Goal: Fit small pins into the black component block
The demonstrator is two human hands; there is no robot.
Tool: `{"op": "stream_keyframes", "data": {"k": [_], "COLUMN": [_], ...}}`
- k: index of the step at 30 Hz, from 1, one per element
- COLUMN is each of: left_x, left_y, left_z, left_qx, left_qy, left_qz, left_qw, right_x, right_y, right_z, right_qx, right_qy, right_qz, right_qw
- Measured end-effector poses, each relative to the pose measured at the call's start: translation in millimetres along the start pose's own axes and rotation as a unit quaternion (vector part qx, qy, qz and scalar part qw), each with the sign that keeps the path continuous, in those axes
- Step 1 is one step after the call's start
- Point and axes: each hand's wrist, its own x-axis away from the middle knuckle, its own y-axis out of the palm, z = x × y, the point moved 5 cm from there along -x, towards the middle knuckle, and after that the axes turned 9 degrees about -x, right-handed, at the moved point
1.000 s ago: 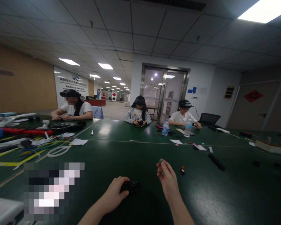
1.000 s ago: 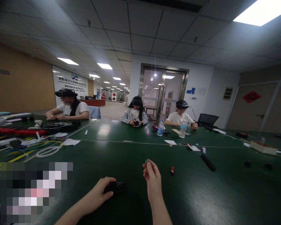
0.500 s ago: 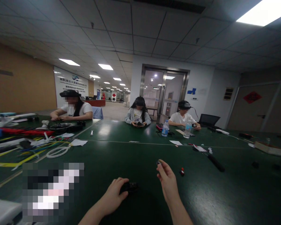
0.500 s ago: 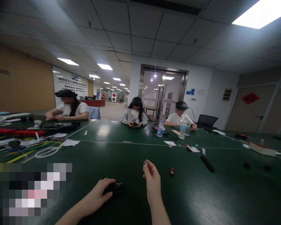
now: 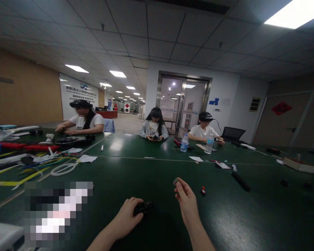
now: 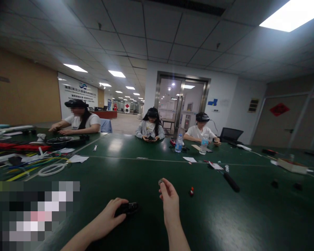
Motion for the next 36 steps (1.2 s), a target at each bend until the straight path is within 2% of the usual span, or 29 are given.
{"op": "stream_keyframes", "data": {"k": [18, 29, 36], "left_x": [-2.6, -3.9, -3.5], "left_y": [4.4, 5.5, 5.5], "left_z": [-6.9, -8.8, -8.4], "left_qx": [0.005, 0.006, -0.001], "left_qy": [0.005, 0.021, 0.026], "left_qz": [0.012, 0.008, 0.016], "left_qw": [1.000, 1.000, 1.000], "right_x": [5.0, -1.3, 0.8], "right_y": [4.0, -3.0, -1.0], "right_z": [-2.4, 4.4, -0.5], "right_qx": [-0.059, -0.047, -0.038], "right_qy": [0.031, 0.024, 0.016], "right_qz": [0.002, 0.010, 0.010], "right_qw": [0.998, 0.999, 0.999]}}
